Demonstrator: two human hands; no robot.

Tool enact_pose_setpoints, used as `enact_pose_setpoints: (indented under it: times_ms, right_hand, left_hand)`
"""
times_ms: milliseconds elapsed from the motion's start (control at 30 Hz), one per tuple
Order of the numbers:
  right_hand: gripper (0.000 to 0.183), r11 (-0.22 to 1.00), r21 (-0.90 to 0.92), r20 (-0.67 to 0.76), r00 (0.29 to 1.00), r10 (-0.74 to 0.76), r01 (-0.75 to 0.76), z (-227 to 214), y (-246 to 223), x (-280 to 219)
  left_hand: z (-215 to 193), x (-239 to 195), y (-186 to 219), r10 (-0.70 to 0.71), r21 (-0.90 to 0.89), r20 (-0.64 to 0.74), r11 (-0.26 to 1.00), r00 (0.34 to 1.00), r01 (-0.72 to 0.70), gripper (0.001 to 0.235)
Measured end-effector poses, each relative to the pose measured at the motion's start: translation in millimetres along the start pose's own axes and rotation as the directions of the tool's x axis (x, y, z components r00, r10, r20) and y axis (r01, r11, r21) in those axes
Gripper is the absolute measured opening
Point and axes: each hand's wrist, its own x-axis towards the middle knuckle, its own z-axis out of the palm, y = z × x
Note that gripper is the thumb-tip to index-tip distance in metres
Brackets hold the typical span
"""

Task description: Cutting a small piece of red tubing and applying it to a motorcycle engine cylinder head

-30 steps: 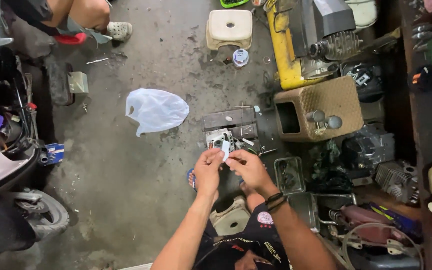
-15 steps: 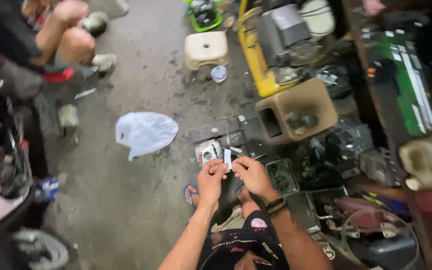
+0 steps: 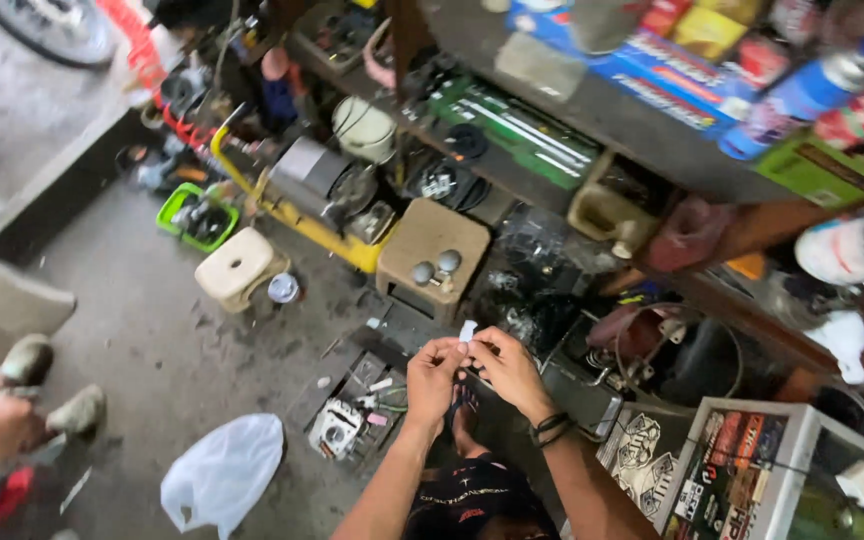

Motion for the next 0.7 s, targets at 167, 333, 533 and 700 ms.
enact_pose_setpoints:
  times_ms: [167,333,533,700]
  right_hand:
    - [0.027,0.989,-0.141,-0.048,0.998,-0.043,0.036,-23.4,29.6,-0.8]
    - [0.028,0.973,-0.213,0.022,0.996,-0.088,0.091,16.7,21.2,-37.8]
    - [0.024,0.931,-0.299,0.301,0.946,-0.118,0.211,129.1,11.1,-82.5]
    - [0.020,0.954,-0.239,0.412,0.909,-0.068,0.180,224.5,34.4,-81.7]
  left_hand:
    - [11.9,-3.2,-5.5,-0.039,0.118,0.067,0.993,0.997,0.031,0.011]
    - [-29.3,-39.0,10.7,-0.095,0.200,-0.022,0.975,0.995,0.097,0.010]
    - [-172.9,-81.2,1.9,-0.109,0.137,-0.215,0.981,0.970,0.141,0.010]
    - [-250.9,-137.7,35.5,-0.115,-0.112,-0.459,0.991,0.881,0.071,0.014]
